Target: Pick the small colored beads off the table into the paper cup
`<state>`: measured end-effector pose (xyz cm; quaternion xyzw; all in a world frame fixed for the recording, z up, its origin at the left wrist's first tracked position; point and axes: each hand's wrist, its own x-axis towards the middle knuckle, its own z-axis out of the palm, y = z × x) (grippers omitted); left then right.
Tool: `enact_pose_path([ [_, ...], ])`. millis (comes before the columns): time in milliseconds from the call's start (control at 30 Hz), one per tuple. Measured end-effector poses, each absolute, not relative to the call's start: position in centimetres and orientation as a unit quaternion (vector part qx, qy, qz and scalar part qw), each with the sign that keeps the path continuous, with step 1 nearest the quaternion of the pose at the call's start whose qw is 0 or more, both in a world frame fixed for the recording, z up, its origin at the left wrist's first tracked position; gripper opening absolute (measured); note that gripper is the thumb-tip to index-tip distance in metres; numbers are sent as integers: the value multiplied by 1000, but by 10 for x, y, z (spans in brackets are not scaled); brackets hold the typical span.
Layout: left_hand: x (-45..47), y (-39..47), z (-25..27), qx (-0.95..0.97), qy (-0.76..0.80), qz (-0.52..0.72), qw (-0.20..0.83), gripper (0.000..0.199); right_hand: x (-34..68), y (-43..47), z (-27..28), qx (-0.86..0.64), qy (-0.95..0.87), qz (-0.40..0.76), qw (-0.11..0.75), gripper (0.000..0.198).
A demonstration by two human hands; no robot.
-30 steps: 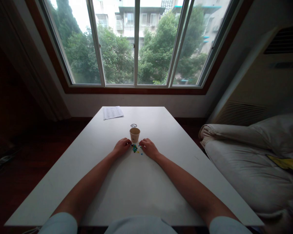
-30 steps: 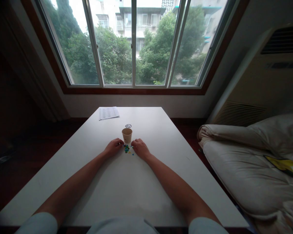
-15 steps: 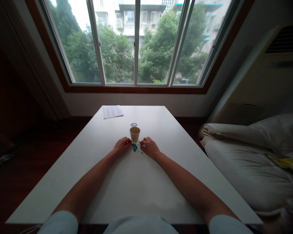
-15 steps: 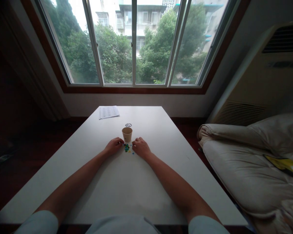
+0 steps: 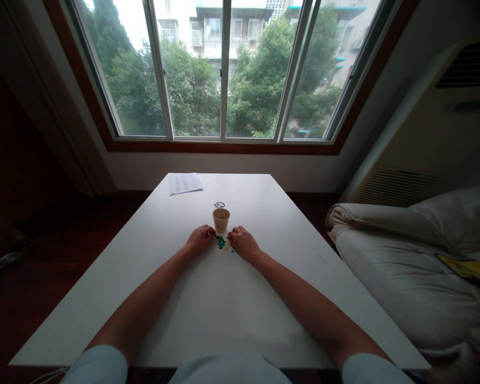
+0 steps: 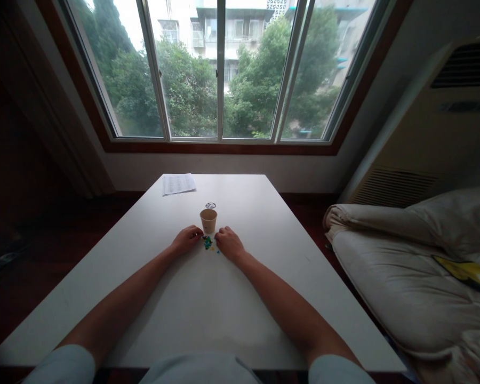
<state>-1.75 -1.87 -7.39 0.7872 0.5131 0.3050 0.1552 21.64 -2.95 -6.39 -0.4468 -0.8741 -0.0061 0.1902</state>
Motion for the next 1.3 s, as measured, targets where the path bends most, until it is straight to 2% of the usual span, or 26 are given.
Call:
enact_pose_path([
  [267, -17, -19, -74, 783, 520, 303, 160, 18, 215, -31, -47, -416, -866, 27, 277, 16],
  [600, -18, -17, -77, 785, 516, 306, 156, 20, 209, -7, 6, -402, -818, 35, 410, 17],
  [800, -19, -14, -81, 790, 507, 312, 147, 19, 196, 20, 7, -407, -820, 50, 400, 12],
  [933, -20, -14, -82, 792, 505, 312, 145, 20, 189, 28, 1, -433, -795, 70, 420, 20],
  [1100, -20, -15, -79, 789, 511, 309, 147, 19, 188, 33, 2, -425, -794, 66, 430, 7],
  [1300, -19, -16, -76, 793, 508, 300, 154, 19, 198, 34, 1, -428, -781, 69, 450, 13],
])
